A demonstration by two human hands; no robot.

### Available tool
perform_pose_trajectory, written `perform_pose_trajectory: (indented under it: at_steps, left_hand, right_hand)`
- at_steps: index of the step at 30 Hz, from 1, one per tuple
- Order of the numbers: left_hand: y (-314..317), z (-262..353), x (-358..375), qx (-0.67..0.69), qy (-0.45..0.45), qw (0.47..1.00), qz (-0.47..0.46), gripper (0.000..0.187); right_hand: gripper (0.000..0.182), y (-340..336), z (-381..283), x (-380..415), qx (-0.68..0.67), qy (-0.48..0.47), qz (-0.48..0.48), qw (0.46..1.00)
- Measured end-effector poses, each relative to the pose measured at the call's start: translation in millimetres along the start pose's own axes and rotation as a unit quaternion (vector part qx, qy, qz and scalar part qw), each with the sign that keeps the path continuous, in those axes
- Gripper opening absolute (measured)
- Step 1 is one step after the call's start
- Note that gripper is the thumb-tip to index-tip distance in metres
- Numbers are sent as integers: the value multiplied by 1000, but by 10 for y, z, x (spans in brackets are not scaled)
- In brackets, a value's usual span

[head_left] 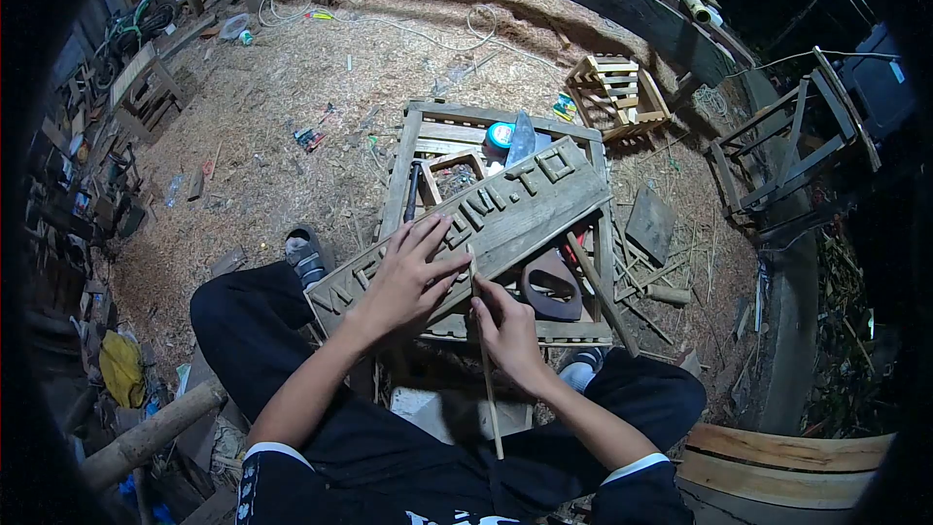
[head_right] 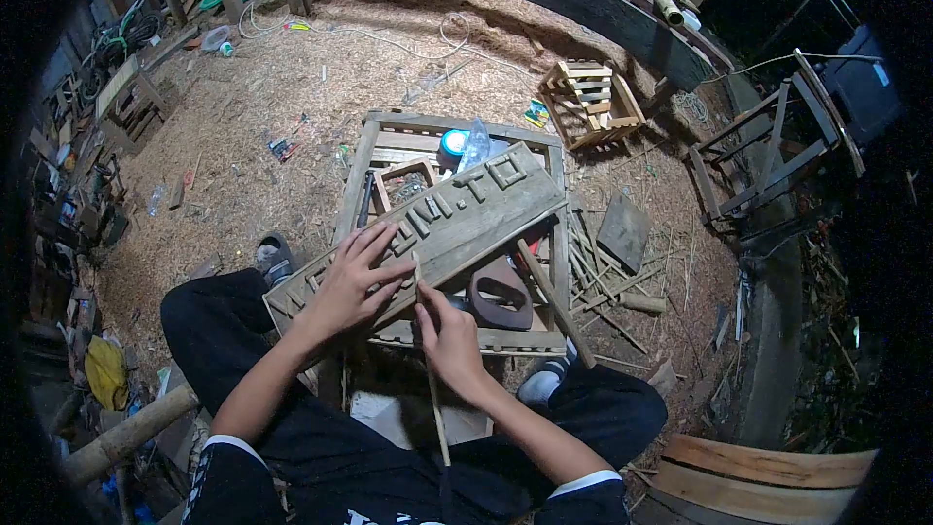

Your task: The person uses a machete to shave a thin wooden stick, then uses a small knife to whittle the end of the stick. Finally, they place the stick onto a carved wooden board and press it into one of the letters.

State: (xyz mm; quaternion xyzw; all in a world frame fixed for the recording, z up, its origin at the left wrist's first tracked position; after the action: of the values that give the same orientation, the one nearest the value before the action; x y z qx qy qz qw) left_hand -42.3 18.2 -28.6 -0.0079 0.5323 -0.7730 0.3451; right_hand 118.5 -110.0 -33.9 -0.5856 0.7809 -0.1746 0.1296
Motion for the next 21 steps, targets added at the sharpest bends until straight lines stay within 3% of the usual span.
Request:
perform_pose_trajectory:
  at_steps: [21]
  left_hand:
    - [60, 61, -4, -21, -10, 999, 25, 30]
  right_hand:
    - [31, -63, 8, -57, 18, -17, 8, 1000]
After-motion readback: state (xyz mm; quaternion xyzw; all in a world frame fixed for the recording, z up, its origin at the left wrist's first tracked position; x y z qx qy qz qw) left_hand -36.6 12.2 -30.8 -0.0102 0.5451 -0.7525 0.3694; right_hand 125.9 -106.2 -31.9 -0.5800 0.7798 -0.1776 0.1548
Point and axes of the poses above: each hand's wrist, its own x-axis away from the middle knuckle, its own y-axis out of the palm, z = x × y, the point moved 2 cm from there along -x, towards the middle knuckle, and after that the axes turned 3 degrees about -x, right-handed, at the moved point
